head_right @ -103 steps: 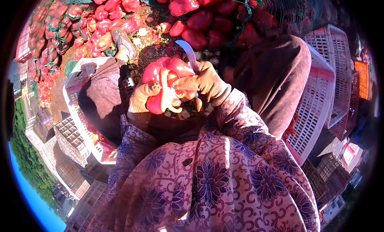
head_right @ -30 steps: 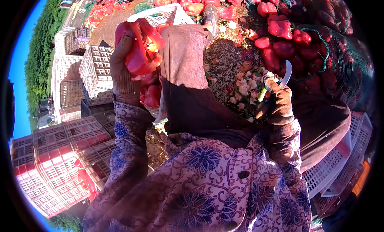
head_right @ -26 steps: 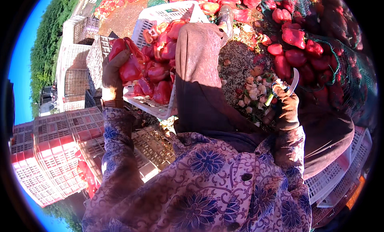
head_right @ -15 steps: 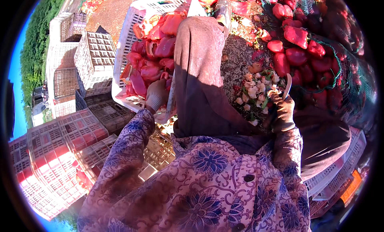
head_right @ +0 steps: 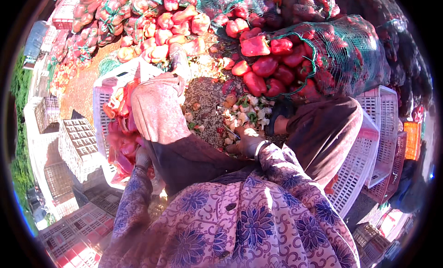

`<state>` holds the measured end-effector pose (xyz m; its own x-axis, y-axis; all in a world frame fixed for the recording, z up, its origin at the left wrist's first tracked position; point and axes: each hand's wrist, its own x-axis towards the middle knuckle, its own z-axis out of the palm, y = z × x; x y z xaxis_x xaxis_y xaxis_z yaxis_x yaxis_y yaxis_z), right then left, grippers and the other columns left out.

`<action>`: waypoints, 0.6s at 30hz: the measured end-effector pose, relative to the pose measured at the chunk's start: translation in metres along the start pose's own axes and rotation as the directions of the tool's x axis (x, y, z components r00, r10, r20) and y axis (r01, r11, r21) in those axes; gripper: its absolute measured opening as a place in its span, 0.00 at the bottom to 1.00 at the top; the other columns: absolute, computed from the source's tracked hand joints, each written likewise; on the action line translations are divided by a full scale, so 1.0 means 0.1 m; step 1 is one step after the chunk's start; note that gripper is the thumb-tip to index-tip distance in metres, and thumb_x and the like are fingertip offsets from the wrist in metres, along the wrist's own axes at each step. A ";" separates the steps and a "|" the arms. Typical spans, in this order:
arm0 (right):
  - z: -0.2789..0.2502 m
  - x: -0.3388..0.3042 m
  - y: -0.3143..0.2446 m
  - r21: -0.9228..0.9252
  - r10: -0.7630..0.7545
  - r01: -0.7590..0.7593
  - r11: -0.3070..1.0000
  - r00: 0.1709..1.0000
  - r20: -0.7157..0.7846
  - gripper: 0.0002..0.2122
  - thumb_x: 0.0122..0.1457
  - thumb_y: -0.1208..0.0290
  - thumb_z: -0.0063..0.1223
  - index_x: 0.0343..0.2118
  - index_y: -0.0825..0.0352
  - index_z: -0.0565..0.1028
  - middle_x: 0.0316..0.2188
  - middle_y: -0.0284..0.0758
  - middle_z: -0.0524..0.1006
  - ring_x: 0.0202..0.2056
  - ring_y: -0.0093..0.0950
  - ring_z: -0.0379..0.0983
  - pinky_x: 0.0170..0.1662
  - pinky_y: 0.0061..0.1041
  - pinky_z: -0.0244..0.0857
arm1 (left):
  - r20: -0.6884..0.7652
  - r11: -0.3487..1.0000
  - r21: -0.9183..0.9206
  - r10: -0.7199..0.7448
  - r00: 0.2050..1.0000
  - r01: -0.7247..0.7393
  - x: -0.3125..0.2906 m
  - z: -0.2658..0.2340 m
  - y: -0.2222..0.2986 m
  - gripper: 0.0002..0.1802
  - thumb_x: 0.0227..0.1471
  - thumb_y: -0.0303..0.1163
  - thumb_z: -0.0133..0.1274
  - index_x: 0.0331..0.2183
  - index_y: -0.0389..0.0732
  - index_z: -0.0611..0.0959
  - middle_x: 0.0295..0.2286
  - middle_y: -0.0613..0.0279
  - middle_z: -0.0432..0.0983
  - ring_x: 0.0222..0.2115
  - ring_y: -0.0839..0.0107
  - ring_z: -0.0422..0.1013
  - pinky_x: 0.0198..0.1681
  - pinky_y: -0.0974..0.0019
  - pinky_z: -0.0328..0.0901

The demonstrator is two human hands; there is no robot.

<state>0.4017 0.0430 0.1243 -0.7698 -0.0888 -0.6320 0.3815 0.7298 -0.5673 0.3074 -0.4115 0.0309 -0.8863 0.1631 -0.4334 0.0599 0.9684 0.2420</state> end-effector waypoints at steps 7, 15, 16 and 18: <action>-0.20 -0.33 0.22 0.085 0.042 -0.040 0.996 0.999 -0.020 0.22 0.58 0.54 0.51 0.50 0.64 0.69 0.42 0.49 0.75 0.47 0.47 0.70 0.49 0.40 0.63 | 0.028 0.976 -0.101 -0.189 0.982 0.191 -0.23 -2.00 1.08 0.25 0.34 0.37 0.65 0.38 0.35 0.83 0.35 0.50 0.79 0.33 0.67 0.76 0.36 0.65 0.69; -0.51 -0.19 0.34 0.521 0.126 0.022 0.853 0.960 -0.248 0.18 0.57 0.65 0.51 0.49 0.66 0.70 0.28 0.49 0.77 0.34 0.48 0.75 0.36 0.38 0.67 | -0.363 0.758 0.185 0.644 0.673 -0.626 1.17 -1.42 4.37 0.38 0.34 0.34 0.68 0.50 0.38 0.73 0.48 0.49 0.69 0.49 0.55 0.67 0.52 0.58 0.63; -0.54 -0.18 0.36 0.543 0.120 0.038 0.839 0.960 -0.252 0.19 0.58 0.66 0.51 0.50 0.68 0.69 0.27 0.48 0.77 0.33 0.46 0.76 0.35 0.37 0.67 | -0.285 0.787 0.113 0.611 0.739 -0.607 1.39 -1.17 4.52 0.44 0.32 0.37 0.68 0.53 0.39 0.69 0.50 0.46 0.66 0.51 0.49 0.64 0.55 0.54 0.60; -0.32 -0.05 0.48 0.731 0.203 0.115 0.673 0.921 -0.333 0.17 0.58 0.67 0.50 0.49 0.68 0.70 0.26 0.48 0.77 0.30 0.43 0.76 0.34 0.35 0.67 | -0.150 0.776 0.124 0.631 0.761 -0.619 1.81 -0.64 4.91 0.49 0.34 0.38 0.67 0.57 0.40 0.63 0.53 0.45 0.61 0.54 0.47 0.60 0.54 0.52 0.61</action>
<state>0.4078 0.1006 0.1173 -0.8015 0.2923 -0.5217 0.5418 -0.0143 -0.8404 0.1468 0.0814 0.1262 -0.7057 0.7070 -0.0468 0.6518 0.6737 0.3481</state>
